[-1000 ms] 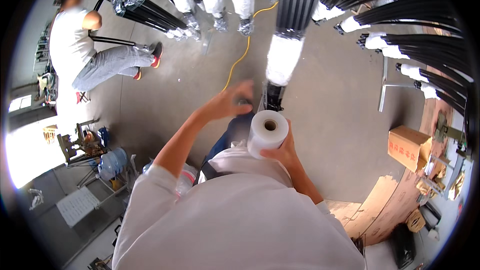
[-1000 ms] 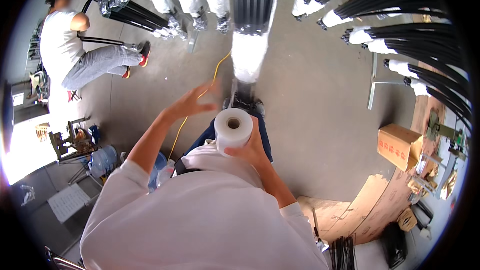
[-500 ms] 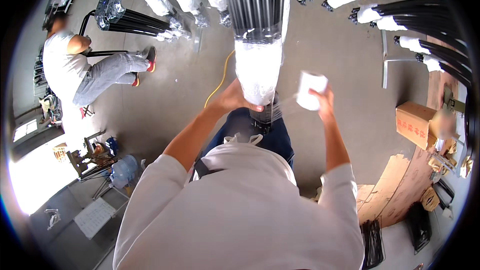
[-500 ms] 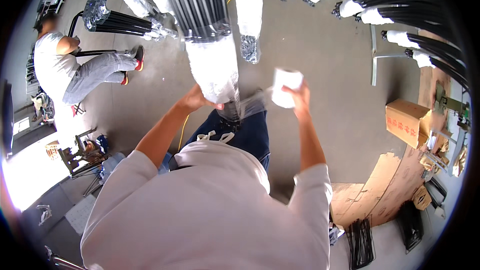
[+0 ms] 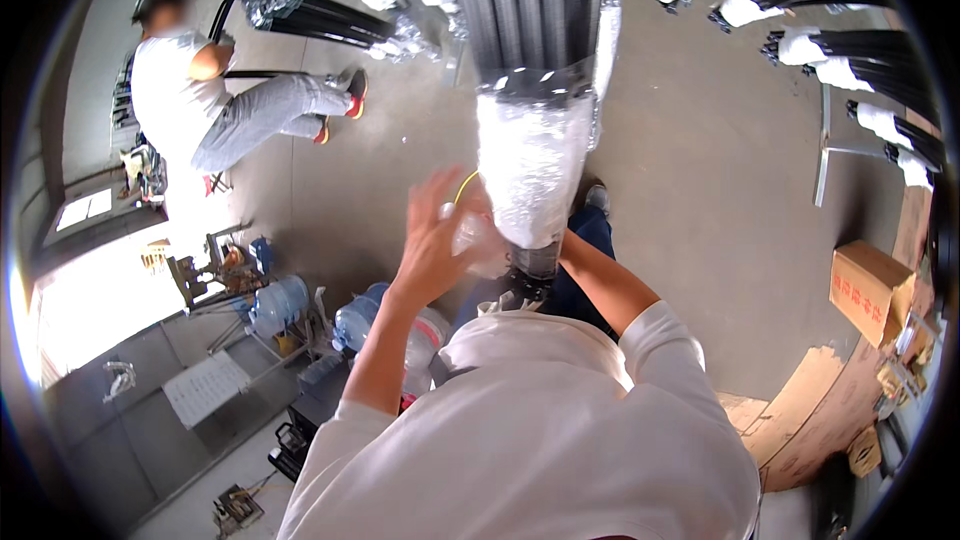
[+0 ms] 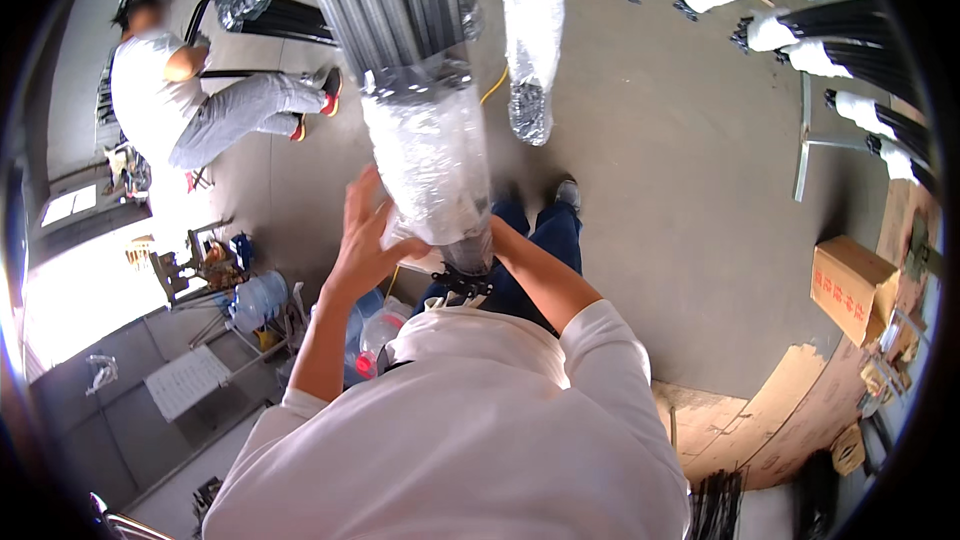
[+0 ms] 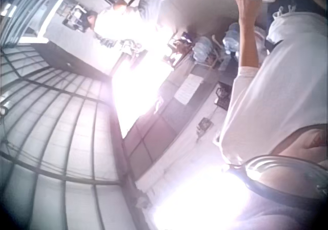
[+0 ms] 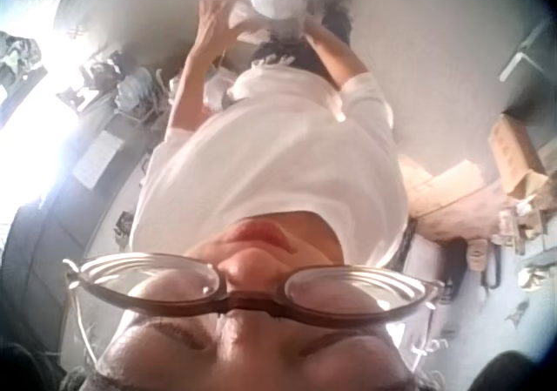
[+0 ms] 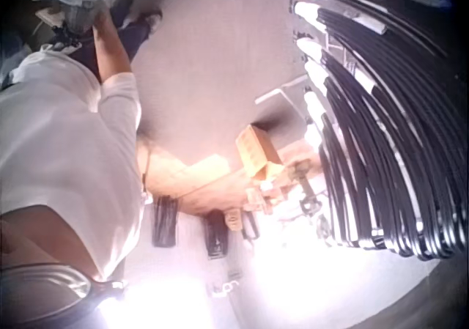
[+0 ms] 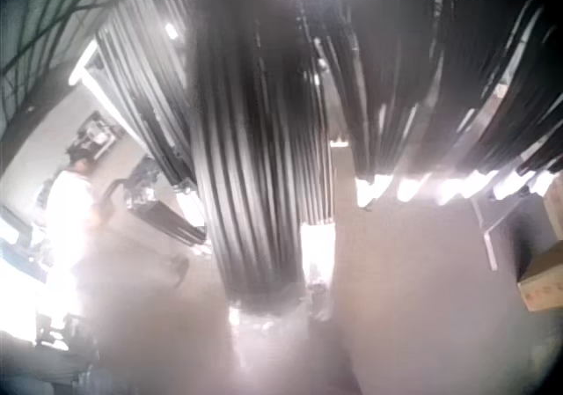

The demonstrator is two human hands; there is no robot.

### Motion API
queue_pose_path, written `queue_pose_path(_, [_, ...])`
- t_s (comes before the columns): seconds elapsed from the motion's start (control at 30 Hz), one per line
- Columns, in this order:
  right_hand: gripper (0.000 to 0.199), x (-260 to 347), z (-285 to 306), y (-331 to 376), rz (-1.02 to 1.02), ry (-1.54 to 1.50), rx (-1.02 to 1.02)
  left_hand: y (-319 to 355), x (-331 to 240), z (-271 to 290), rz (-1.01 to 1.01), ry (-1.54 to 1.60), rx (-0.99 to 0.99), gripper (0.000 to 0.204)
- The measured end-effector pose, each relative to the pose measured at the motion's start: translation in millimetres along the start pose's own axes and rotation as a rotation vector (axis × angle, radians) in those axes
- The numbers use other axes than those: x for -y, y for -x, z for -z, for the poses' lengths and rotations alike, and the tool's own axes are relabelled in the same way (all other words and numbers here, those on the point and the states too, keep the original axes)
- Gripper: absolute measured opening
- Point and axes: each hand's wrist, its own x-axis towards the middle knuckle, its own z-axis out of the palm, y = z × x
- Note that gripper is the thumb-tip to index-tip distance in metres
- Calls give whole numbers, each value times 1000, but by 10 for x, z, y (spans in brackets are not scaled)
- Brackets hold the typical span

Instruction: The person wraps a roll of clear plastic film around the lower ends of a bundle of black metal poles. They rotate the film roll around the poles to secure the wrapping, then move to the next bundle and repeat the process.

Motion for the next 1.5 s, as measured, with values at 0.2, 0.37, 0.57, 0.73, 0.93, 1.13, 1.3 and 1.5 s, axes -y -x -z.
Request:
queue_pose_path(0.2, [55, 101, -171, -62, -4, 21, 125, 896, 1128, -698, 464, 1298, 130, 79])
queue_pose_path(0.37, [72, 364, -297, -5, -160, -127, 213, 705, 1149, -636, 339, 1539, 248, 73])
queue_pose_path(0.57, [75, 101, -94, -47, -124, 190, 258, 690, 1148, -706, 195, 1421, 286, 66])
queue_pose_path(0.73, [92, 502, -574, 41, -88, 16, 223, 730, 1077, -841, 67, 1841, 299, 79])
queue_pose_path(0.93, [74, 392, -519, 52, -58, -201, 148, 787, 916, -430, -99, 1810, 199, 87])
queue_pose_path(1.13, [60, 185, 70, -30, 28, -126, 204, 951, 755, -328, -203, 1613, 167, 91])
queue_pose_path(1.3, [31, -438, 761, 1048, 116, -290, -569, 1055, 735, -332, -338, 1151, 93, 97])
queue_pose_path(1.5, [63, 546, -1349, 1369, 231, 240, -477, 1019, 529, -337, -78, 890, 138, 82])
